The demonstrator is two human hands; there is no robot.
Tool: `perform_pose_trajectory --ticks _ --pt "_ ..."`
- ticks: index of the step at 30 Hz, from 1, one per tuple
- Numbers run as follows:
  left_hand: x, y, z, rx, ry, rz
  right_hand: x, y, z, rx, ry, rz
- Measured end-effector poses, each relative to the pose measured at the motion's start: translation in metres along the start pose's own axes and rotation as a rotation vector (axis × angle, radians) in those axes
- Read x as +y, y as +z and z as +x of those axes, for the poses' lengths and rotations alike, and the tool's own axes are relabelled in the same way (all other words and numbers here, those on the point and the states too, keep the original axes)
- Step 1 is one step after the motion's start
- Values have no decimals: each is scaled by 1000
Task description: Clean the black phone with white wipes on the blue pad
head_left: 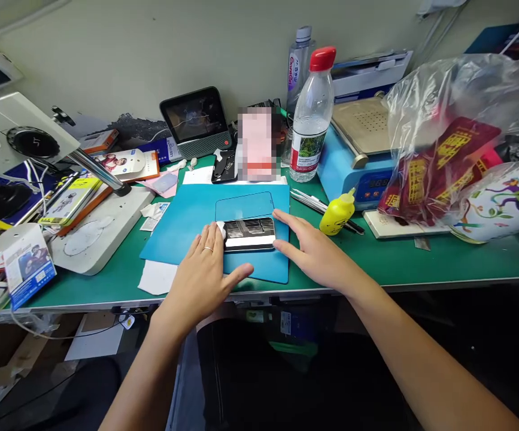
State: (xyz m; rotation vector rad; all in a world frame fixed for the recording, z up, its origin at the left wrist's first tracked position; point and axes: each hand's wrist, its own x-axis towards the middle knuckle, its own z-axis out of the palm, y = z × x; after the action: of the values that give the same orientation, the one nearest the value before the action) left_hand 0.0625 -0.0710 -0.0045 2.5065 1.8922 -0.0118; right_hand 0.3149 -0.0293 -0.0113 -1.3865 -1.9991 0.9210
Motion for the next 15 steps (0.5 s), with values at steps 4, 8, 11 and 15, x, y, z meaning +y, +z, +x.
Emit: perform_pose_trajectory --ticks 4,8,11,15 --pt "19 -8 8 -28 43 -29 1 0 0 58 -22 57" --pt "54 -16 23 -52 148 -72 3 1 0 78 -32 72" --pt "73 -17 26 -34 201 -78 4 2 1 81 -39 73" --pt "70 -12 9 24 250 -72 4 3 1 76 -53 54"
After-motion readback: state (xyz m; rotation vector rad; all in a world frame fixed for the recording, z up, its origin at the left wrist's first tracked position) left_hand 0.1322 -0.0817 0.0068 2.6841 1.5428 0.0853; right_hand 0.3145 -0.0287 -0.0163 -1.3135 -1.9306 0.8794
